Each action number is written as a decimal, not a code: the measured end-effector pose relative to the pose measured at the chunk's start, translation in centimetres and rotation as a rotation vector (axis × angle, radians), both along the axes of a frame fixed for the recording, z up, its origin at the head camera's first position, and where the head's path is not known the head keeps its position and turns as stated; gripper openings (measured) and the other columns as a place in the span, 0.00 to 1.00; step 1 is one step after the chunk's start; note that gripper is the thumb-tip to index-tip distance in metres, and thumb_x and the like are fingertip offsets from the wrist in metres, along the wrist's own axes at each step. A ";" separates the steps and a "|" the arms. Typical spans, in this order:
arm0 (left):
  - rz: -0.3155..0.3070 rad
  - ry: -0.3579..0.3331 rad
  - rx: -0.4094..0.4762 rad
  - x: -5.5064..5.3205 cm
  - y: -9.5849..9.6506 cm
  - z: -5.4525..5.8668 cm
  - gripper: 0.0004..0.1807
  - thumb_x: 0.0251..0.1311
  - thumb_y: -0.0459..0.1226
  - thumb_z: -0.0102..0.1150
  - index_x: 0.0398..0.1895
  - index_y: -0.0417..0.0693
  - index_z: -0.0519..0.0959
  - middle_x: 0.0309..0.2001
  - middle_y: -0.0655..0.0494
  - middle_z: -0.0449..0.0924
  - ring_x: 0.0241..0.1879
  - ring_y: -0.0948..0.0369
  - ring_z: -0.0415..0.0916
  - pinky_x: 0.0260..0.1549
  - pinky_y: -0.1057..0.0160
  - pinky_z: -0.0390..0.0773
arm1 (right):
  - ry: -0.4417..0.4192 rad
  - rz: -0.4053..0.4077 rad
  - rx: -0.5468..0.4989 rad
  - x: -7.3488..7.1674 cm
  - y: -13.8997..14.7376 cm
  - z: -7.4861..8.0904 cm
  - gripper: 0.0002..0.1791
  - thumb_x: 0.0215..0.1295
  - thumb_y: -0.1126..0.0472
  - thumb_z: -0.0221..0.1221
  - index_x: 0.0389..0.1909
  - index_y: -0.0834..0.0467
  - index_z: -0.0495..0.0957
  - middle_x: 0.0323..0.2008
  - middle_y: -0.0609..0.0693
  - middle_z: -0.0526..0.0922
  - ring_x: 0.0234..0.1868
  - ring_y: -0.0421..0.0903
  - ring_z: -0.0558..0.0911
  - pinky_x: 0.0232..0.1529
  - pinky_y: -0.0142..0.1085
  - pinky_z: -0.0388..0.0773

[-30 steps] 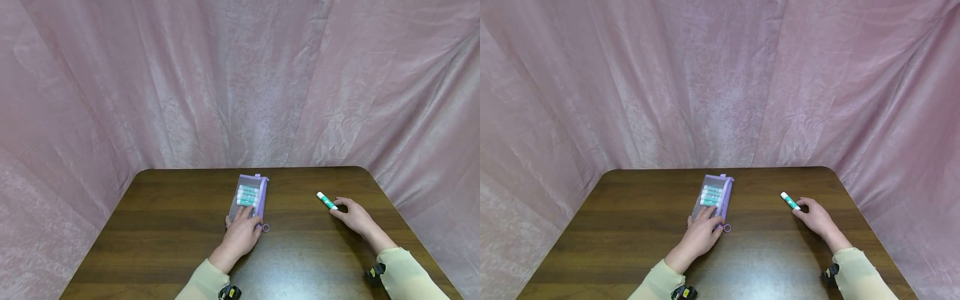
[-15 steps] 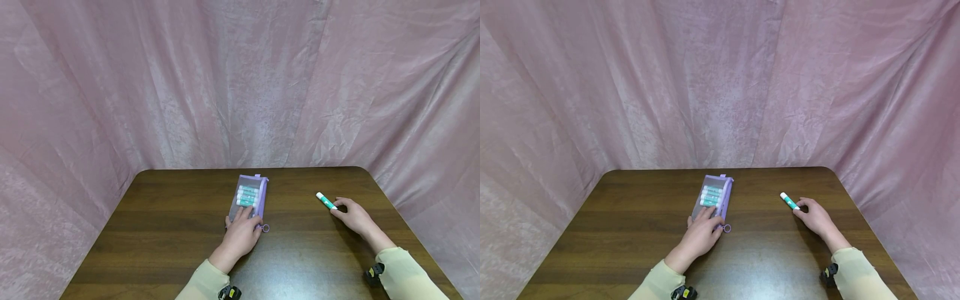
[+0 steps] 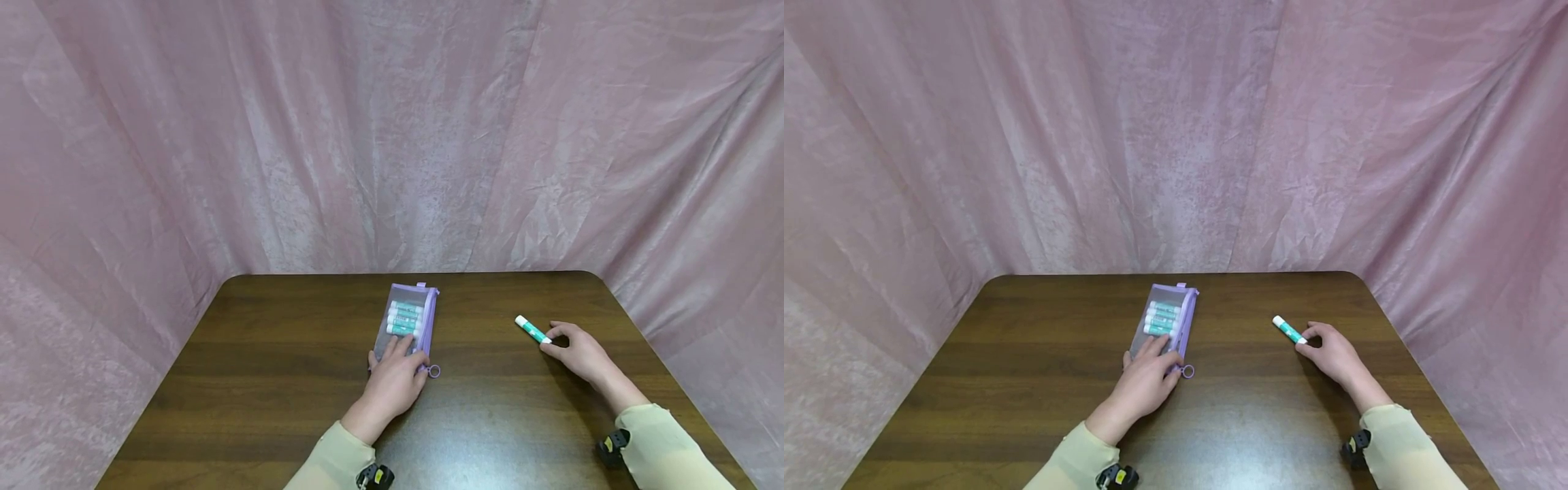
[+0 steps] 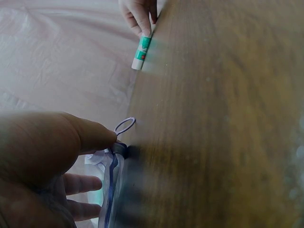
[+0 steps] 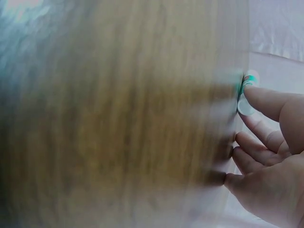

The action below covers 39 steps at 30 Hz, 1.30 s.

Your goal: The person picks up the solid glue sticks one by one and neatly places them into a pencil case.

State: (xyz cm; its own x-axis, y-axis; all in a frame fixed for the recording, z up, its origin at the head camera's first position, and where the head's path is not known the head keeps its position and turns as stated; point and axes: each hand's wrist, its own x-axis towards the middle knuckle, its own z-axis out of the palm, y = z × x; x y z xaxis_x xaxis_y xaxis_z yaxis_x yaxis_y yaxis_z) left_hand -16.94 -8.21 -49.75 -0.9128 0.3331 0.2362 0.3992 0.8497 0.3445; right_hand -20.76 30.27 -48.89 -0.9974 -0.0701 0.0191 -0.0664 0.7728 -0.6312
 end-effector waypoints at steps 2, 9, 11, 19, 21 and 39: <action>0.001 0.000 -0.001 0.0 0.0 0.1 0.05 0.65 0.44 0.64 0.42 0.61 0.84 0.69 0.47 0.69 0.69 0.36 0.62 0.51 0.18 0.58 | -0.002 -0.003 -0.006 0.0 0.0 0.0 0.13 0.66 0.55 0.67 0.43 0.60 0.81 0.69 0.69 0.67 0.70 0.71 0.61 0.61 0.65 0.60; 0.004 0.000 -0.001 -0.1 0.0 0.2 0.04 0.65 0.44 0.64 0.41 0.61 0.84 0.69 0.47 0.69 0.69 0.36 0.62 0.51 0.18 0.58 | -0.003 -0.007 -0.013 -0.1 -0.1 0.1 0.13 0.66 0.54 0.67 0.42 0.60 0.81 0.69 0.69 0.67 0.70 0.71 0.60 0.62 0.65 0.59; 0.006 -0.002 -0.004 0.0 0.0 0.2 0.04 0.65 0.44 0.64 0.42 0.61 0.84 0.69 0.47 0.69 0.69 0.36 0.62 0.51 0.18 0.58 | -0.004 -0.008 -0.024 0.0 -0.1 0.1 0.13 0.67 0.54 0.67 0.42 0.60 0.81 0.69 0.69 0.67 0.71 0.71 0.60 0.62 0.65 0.59; 0.003 0.008 -0.003 -0.1 -0.1 0.1 0.04 0.65 0.43 0.65 0.41 0.61 0.84 0.69 0.47 0.70 0.68 0.36 0.63 0.51 0.18 0.58 | -0.022 -0.026 -0.066 0.0 0.0 0.0 0.14 0.69 0.54 0.64 0.45 0.61 0.81 0.70 0.66 0.66 0.72 0.70 0.59 0.63 0.64 0.57; 0.002 0.009 -0.003 -0.1 -0.1 0.1 0.04 0.65 0.44 0.65 0.41 0.61 0.84 0.69 0.47 0.70 0.68 0.36 0.63 0.51 0.18 0.58 | -0.034 -0.029 -0.075 0.0 0.0 -0.1 0.15 0.70 0.54 0.64 0.46 0.61 0.80 0.71 0.66 0.66 0.72 0.70 0.58 0.63 0.64 0.57; -0.003 -0.004 0.000 -0.1 -0.1 0.0 0.05 0.65 0.44 0.65 0.42 0.61 0.84 0.69 0.46 0.70 0.69 0.36 0.62 0.51 0.18 0.58 | -0.094 -0.041 -0.141 0.2 0.2 0.1 0.21 0.75 0.50 0.58 0.54 0.64 0.76 0.73 0.65 0.62 0.74 0.70 0.53 0.64 0.66 0.56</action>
State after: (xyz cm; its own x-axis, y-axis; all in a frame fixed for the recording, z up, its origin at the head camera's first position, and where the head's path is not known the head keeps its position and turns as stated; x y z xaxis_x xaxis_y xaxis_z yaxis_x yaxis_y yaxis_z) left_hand -17.01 -8.36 -49.70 -0.9126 0.3359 0.2330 0.4007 0.8483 0.3463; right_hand -20.55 30.43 -48.81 -0.9972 -0.0321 -0.0676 0.0280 0.6771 -0.7354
